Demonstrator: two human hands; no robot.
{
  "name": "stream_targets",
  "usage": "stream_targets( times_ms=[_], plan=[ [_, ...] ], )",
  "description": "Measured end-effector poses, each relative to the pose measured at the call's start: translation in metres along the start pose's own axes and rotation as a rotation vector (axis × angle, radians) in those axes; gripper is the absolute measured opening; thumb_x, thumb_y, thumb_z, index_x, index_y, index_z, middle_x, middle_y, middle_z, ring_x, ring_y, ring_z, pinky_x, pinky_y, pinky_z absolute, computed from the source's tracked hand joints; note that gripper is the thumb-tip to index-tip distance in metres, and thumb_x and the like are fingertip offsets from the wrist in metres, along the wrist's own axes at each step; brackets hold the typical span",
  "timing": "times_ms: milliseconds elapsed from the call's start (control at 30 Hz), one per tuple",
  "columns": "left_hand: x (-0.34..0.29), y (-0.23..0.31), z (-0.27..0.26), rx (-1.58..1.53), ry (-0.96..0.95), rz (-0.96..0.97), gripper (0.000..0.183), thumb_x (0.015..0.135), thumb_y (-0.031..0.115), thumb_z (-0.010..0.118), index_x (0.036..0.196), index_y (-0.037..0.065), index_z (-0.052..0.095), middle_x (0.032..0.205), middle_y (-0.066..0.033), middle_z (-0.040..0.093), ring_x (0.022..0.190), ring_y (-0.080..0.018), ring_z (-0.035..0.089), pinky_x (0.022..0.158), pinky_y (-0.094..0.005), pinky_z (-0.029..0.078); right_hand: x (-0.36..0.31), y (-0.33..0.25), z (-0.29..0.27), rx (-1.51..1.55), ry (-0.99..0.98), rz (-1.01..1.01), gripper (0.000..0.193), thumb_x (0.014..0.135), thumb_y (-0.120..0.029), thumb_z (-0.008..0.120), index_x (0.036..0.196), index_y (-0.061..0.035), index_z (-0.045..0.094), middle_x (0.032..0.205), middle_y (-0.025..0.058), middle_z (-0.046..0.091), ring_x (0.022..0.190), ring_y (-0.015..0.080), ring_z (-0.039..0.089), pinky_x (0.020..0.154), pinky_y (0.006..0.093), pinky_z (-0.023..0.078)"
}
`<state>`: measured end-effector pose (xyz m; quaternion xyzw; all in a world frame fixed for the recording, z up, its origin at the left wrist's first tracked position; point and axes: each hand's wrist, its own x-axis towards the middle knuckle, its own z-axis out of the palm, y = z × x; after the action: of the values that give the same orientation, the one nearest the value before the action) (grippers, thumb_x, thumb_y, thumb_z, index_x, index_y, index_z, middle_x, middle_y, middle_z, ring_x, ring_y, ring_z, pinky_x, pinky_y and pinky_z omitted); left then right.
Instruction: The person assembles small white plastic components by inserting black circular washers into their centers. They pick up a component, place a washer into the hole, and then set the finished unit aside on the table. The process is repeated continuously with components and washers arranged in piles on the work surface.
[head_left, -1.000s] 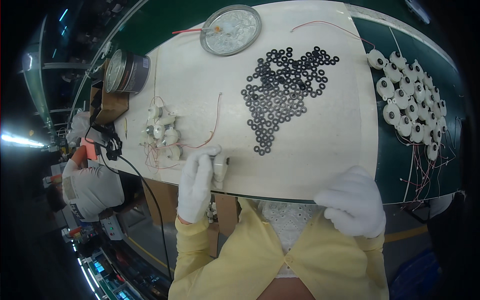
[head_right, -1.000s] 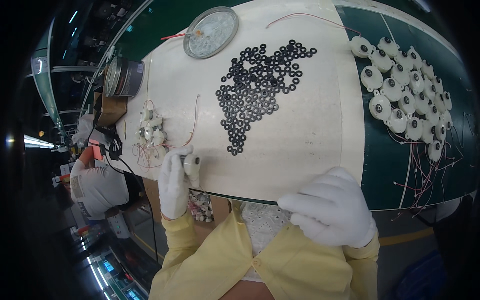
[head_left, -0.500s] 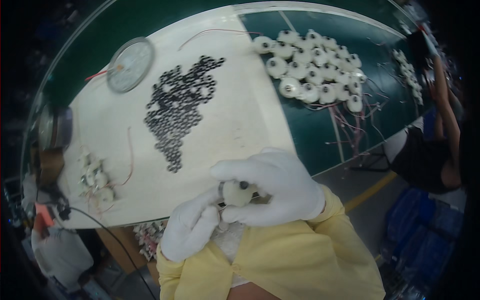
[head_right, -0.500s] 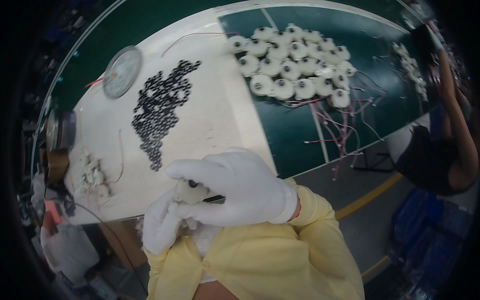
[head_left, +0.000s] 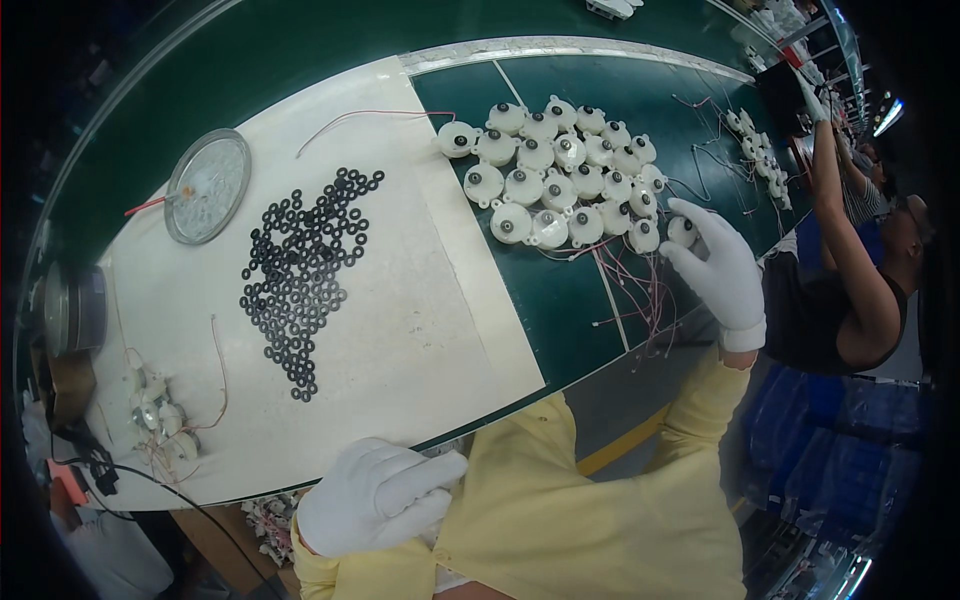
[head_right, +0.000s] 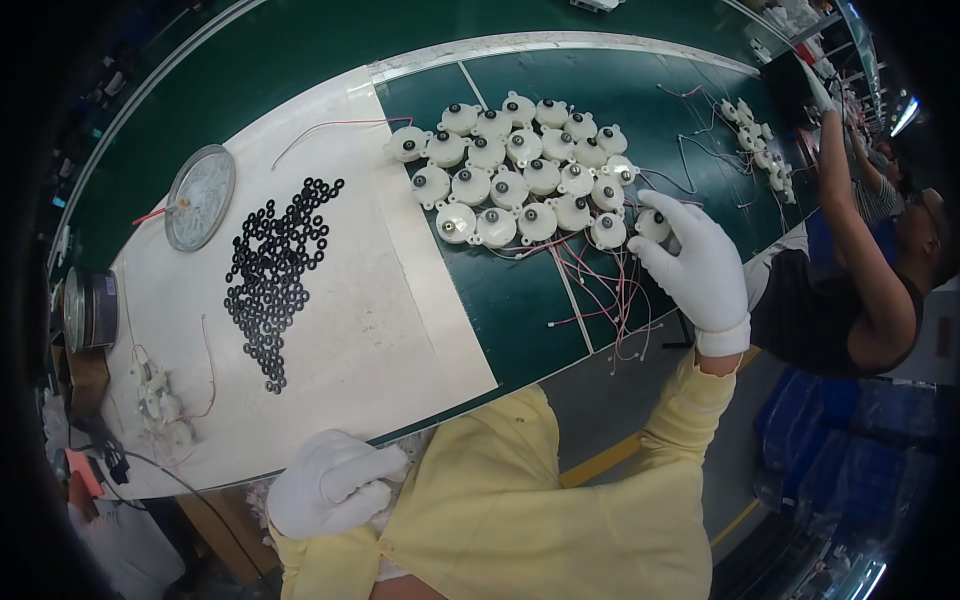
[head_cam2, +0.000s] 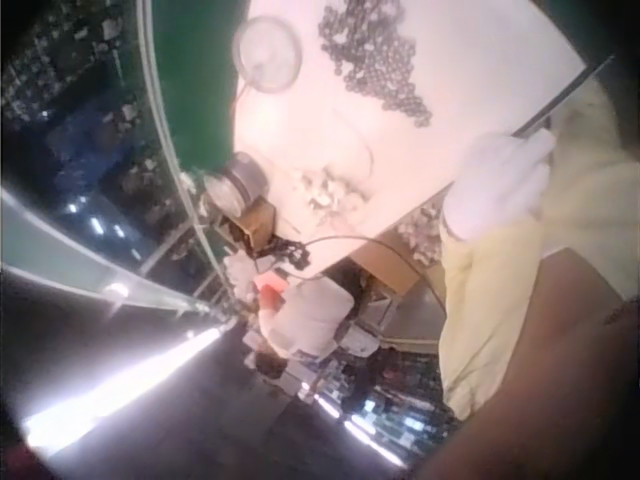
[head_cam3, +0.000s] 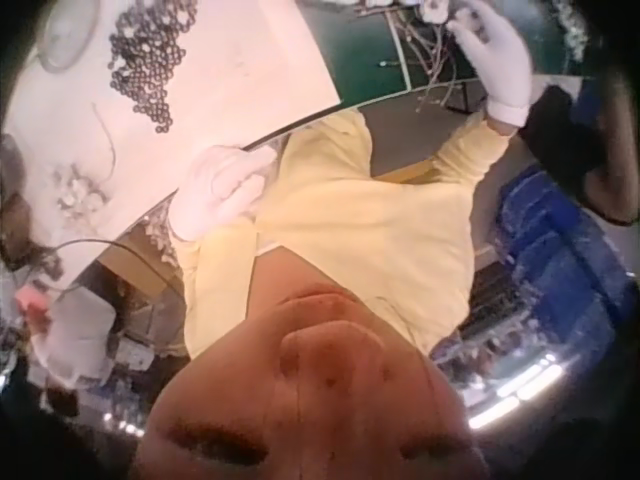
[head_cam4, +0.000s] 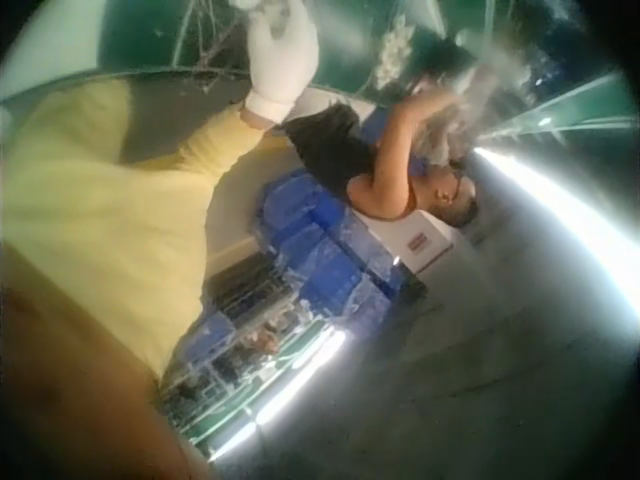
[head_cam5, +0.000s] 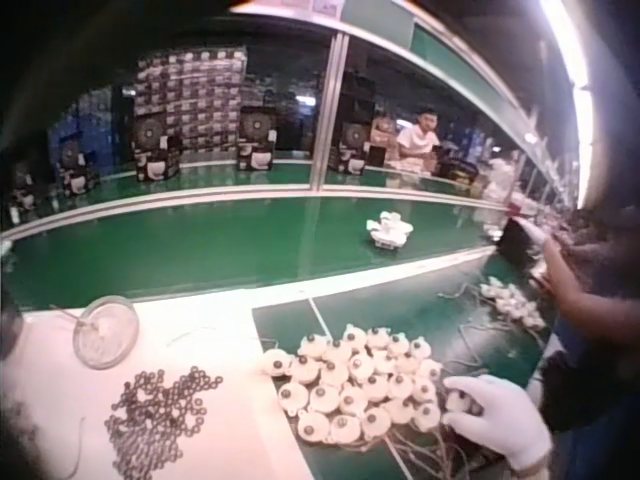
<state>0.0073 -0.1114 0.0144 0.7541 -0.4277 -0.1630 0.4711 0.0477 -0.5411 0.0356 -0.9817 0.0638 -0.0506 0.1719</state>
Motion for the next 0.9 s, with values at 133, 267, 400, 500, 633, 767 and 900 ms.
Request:
stream_targets(
  times_ms=[133,267,400,500,633,767,900],
  plan=[
    [-0.009,-0.008,0.005,-0.053,0.035,-0.031,0.037,0.087,0.016,0.071,0.121,0.003,0.066,0.079,-0.0046,0.064,0.070,-0.0264,0.061,0.069,-0.0355,0.048,0.014,0.008,0.013,0.085,0.068,-0.001,0.064,0.078,-0.016,0.079,0.140,-0.0099,0.061,0.097,0.0104,0.069,0.072,0.0179,0.060,0.073,0.0321,0.052],
    [-0.004,-0.006,-0.004,-0.068,-0.056,-0.043,0.044,0.082,0.002,0.067,0.126,0.000,0.061,0.090,-0.0093,0.071,0.076,-0.0323,0.066,0.069,-0.0418,0.051,0.016,0.013,0.022,0.204,0.119,0.021,0.070,0.079,-0.010,0.077,0.146,-0.0082,0.056,0.093,0.0103,0.069,0.071,0.0162,0.060,0.074,0.0313,0.052],
    [-0.001,-0.008,-0.006,-0.081,-0.050,-0.055,0.044,0.082,0.002,0.067,0.126,0.001,0.061,0.091,-0.0092,0.071,0.077,-0.0324,0.067,0.070,-0.0418,0.051,0.015,0.014,0.026,0.242,0.114,0.036,0.069,0.080,-0.006,0.075,0.146,-0.0084,0.057,0.082,0.0075,0.066,0.068,0.0129,0.058,0.072,0.0289,0.051],
    [0.002,-0.007,-0.007,-0.081,-0.048,-0.065,0.043,0.081,0.003,0.067,0.124,0.002,0.063,0.092,-0.0088,0.072,0.078,-0.0320,0.067,0.071,-0.0416,0.051,0.015,0.017,0.028,0.264,0.140,0.048,0.064,0.080,-0.005,0.074,0.143,-0.0078,0.060,0.076,0.0056,0.063,0.068,0.0114,0.057,0.069,0.0274,0.051],
    [0.001,-0.009,-0.007,-0.083,-0.050,-0.082,0.041,0.080,0.003,0.067,0.121,0.002,0.064,0.095,-0.0078,0.072,0.080,-0.0310,0.067,0.073,-0.0410,0.051,0.016,0.014,0.022,0.155,0.116,0.042,0.057,0.080,-0.006,0.075,0.136,-0.0060,0.064,0.083,0.0067,0.067,0.068,0.0117,0.060,0.068,0.0264,0.051],
    [0.003,-0.007,-0.007,-0.080,-0.019,-0.072,0.038,0.080,0.003,0.067,0.118,0.003,0.065,0.094,-0.0074,0.073,0.079,-0.0304,0.068,0.073,-0.0407,0.051,0.018,0.015,0.022,0.146,0.128,0.011,0.054,0.080,-0.008,0.078,0.133,-0.0053,0.066,0.094,0.0080,0.070,0.069,0.0128,0.062,0.068,0.0270,0.052],
    [0.005,-0.009,-0.008,-0.108,-0.047,-0.076,0.036,0.080,0.003,0.066,0.116,0.003,0.065,0.091,-0.0075,0.073,0.076,-0.0305,0.068,0.070,-0.0402,0.051,0.015,0.021,0.023,0.071,0.167,-0.065,0.053,0.081,-0.010,0.079,0.132,-0.0047,0.066,0.100,0.0087,0.070,0.068,0.0126,0.063,0.065,0.0268,0.051]
  ],
)
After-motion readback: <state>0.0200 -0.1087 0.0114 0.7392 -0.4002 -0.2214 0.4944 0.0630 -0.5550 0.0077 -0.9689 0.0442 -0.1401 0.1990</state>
